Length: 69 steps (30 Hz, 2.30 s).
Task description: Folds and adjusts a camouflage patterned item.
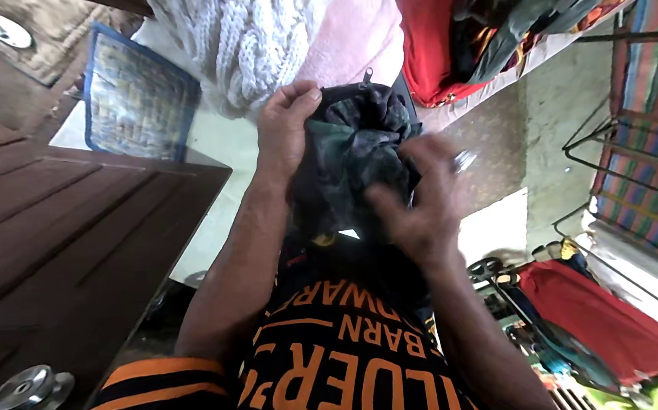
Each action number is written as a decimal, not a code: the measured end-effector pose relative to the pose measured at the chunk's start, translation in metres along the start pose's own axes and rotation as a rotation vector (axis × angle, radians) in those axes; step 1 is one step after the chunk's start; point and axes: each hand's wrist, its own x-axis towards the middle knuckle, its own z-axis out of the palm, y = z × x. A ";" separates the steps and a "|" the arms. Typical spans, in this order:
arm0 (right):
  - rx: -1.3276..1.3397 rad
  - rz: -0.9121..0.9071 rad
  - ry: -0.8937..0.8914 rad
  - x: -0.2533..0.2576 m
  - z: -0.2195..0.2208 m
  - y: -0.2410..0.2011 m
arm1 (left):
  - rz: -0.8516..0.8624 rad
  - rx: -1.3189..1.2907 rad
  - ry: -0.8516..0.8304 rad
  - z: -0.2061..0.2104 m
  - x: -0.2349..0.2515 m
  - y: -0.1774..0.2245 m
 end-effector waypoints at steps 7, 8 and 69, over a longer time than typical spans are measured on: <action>-0.211 -0.003 0.032 -0.030 0.095 -0.029 | -0.070 0.088 -0.041 -0.007 0.003 0.004; -0.195 0.008 0.047 -0.028 0.096 -0.026 | -0.076 0.103 -0.050 -0.012 0.004 0.003; 1.257 0.493 -0.058 -0.042 -0.040 0.203 | -0.250 0.075 -0.139 -0.033 -0.080 -0.031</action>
